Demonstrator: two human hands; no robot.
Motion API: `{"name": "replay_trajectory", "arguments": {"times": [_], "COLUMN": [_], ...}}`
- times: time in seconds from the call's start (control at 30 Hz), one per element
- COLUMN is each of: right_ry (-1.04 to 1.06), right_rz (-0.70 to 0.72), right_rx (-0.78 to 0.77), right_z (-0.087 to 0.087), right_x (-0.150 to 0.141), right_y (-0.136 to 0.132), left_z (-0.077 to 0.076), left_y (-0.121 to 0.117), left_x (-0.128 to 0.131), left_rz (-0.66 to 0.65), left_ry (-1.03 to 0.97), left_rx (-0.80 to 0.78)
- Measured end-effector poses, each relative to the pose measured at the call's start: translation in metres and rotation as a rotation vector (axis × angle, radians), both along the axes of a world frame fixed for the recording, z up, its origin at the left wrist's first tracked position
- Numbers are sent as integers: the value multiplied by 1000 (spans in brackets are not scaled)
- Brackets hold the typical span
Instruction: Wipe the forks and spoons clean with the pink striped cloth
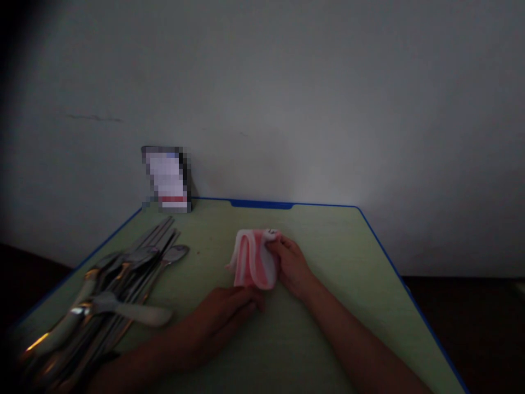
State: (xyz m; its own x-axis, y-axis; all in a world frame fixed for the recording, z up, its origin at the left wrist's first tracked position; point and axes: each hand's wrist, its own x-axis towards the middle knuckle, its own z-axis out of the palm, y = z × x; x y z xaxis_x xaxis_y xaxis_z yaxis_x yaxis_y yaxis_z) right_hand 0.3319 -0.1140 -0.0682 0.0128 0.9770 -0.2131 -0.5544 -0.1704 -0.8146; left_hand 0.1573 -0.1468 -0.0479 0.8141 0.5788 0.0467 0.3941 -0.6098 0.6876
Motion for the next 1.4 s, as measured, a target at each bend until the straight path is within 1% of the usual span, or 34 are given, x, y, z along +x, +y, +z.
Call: {"name": "replay_trajectory", "arguments": {"times": [0.1, 0.23, 0.4, 0.5, 0.73, 0.83, 0.9, 1.0, 1.13, 1.27, 1.4], "right_ry": [30, 17, 21, 30, 26, 10, -19, -67, -102, -129, -146], "right_rz": [14, 45, -3, 6, -20, 15, 53, 98, 119, 103, 0], "right_rx": [14, 56, 68, 63, 78, 66, 53, 31, 29, 25, 11], "right_z": [1, -2, -4, -3, -2, -3, -3, -4, -4, -4, -5], "right_x": [-1, -1, -1, -2, -3, -2, -2, 0, 0, -1, -2], "right_y": [-1, -1, 1, 0, 1, 1, 1, 0, -2, -3, -2], "left_z": [-1, -4, -5, -3, 0, -3, -6, -8, -10, -9, -7], "left_y": [0, 0, -1, -1, 3, 3, 3, 0, -1, 1, 1], "left_x": [0, -1, -1, -1, -2, -2, -1, 0, 0, 0, -1], "left_rz": [-6, -8, -13, -29, -32, 6, 39, 49, 44, 18, 6], "left_ry": [17, 13, 12, 16, -54, -106, -118, -83, -48, -38, -28], "left_rx": [13, 14, 12, 2, -78, -106, -94, -61, -39, -20, -11]}}
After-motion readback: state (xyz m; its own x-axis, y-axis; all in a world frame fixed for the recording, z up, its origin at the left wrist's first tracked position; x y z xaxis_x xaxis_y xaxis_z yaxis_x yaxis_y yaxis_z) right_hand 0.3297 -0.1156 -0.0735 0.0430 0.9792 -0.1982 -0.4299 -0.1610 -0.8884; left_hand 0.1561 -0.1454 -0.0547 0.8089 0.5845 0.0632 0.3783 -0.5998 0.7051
